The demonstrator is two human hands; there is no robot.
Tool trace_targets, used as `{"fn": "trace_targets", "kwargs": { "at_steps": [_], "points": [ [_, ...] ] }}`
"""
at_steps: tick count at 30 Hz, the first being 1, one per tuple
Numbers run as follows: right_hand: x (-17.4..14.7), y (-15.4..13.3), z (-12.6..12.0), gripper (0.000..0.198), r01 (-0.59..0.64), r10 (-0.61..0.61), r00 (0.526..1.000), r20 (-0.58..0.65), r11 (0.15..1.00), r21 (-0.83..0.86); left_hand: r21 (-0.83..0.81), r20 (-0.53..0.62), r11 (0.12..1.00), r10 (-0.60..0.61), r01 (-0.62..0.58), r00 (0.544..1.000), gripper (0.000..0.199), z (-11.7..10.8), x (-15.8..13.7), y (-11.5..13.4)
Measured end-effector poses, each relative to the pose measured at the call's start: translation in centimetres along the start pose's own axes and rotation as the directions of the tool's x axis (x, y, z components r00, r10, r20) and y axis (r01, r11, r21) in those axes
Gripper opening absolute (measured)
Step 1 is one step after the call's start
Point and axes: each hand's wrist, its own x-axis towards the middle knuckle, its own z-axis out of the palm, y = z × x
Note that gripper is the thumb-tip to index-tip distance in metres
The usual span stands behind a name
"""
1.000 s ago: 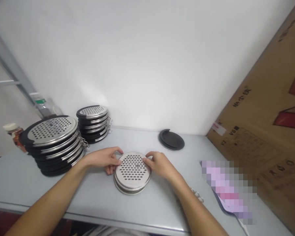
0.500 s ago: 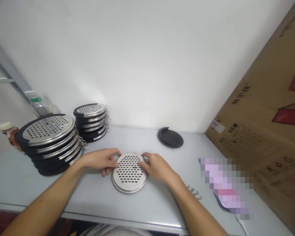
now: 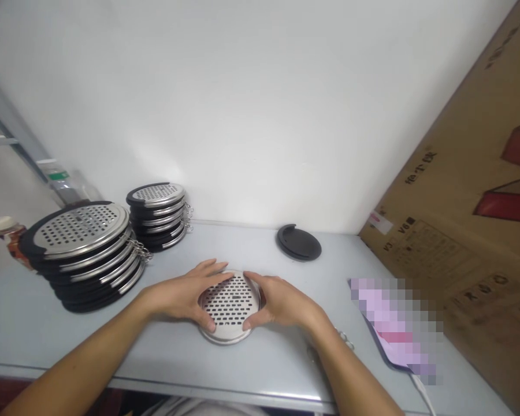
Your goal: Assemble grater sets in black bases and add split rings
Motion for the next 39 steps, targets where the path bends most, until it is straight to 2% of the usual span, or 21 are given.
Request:
{"fn": "trace_targets", "kwargs": {
  "at_steps": [4, 14, 23, 25, 26, 27, 29, 30, 31, 32, 36, 39],
  "points": [
    [0.1, 0.0, 0.0, 0.109, 0.020, -0.020, 1.000, 0.010, 0.999, 0.039, 0.009, 0.044, 1.000, -0.003, 0.003, 0.999, 0.112, 0.3, 0.3, -0.2],
    [0.2, -0.1, 0.3, 0.112, -0.072, 0.067, 0.995, 0.076, 0.996, 0.057, 0.076, 0.066, 0.997, 0.021, -0.026, 0.998, 0.115, 0.6, 1.0, -1.0],
    [0.2, 0.4, 0.2, 0.108, -0.026, 0.021, 0.997, 0.070, 0.997, 0.079, 0.038, 0.058, 0.999, 0.018, -0.020, 0.998, 0.112, 0.5, 1.1, -0.8],
    [0.4, 1.0, -0.2, 0.096, -0.035, 0.037, 0.999, -0.038, 0.998, 0.046, 0.027, 0.037, 1.000, 0.006, -0.007, 0.999, 0.110, 0.4, 1.0, -0.6],
    [0.6, 1.5, -0.5, 0.087, -0.058, 0.058, 0.986, -0.155, 0.998, 0.006, 0.022, 0.023, 1.000, -0.001, 0.000, 1.000, 0.109, 0.4, 1.0, -0.4],
    [0.7, 2.1, -0.8, 0.076, -0.100, 0.082, 0.949, -0.303, 0.994, -0.045, 0.017, 0.010, 1.000, -0.009, 0.009, 1.000, 0.108, 0.3, 0.9, -0.3],
    [1.3, 3.7, -1.5, 0.057, -0.221, 0.096, 0.802, -0.590, 0.964, -0.145, 0.006, -0.006, 1.000, -0.027, 0.027, 1.000, 0.106, 0.3, 0.8, -0.1],
    [1.6, 4.5, -1.7, 0.052, -0.278, 0.094, 0.737, -0.670, 0.945, -0.172, 0.002, -0.009, 0.999, -0.034, 0.034, 0.999, 0.106, 0.3, 0.7, 0.0],
    [1.9, 5.4, -1.9, 0.050, -0.312, 0.090, 0.699, -0.709, 0.931, -0.189, -0.004, -0.011, 0.999, -0.038, 0.038, 0.999, 0.107, 0.3, 0.7, 0.0],
    [2.2, 6.1, -2.1, 0.050, -0.324, 0.086, 0.696, -0.713, 0.924, -0.204, -0.010, -0.012, 0.999, -0.040, 0.040, 0.999, 0.108, 0.3, 0.7, 0.0],
    [3.5, 7.4, -2.1, 0.056, -0.336, 0.122, 0.770, -0.626, 0.912, -0.235, -0.032, -0.025, 0.999, -0.035, 0.034, 0.999, 0.109, 0.4, 0.7, -0.2],
    [3.8, 6.8, -2.3, 0.053, -0.374, 0.147, 0.771, -0.620, 0.892, -0.253, -0.049, -0.028, 0.998, -0.048, 0.047, 0.998, 0.109, 0.5, 0.8, -0.5]
  ]
}}
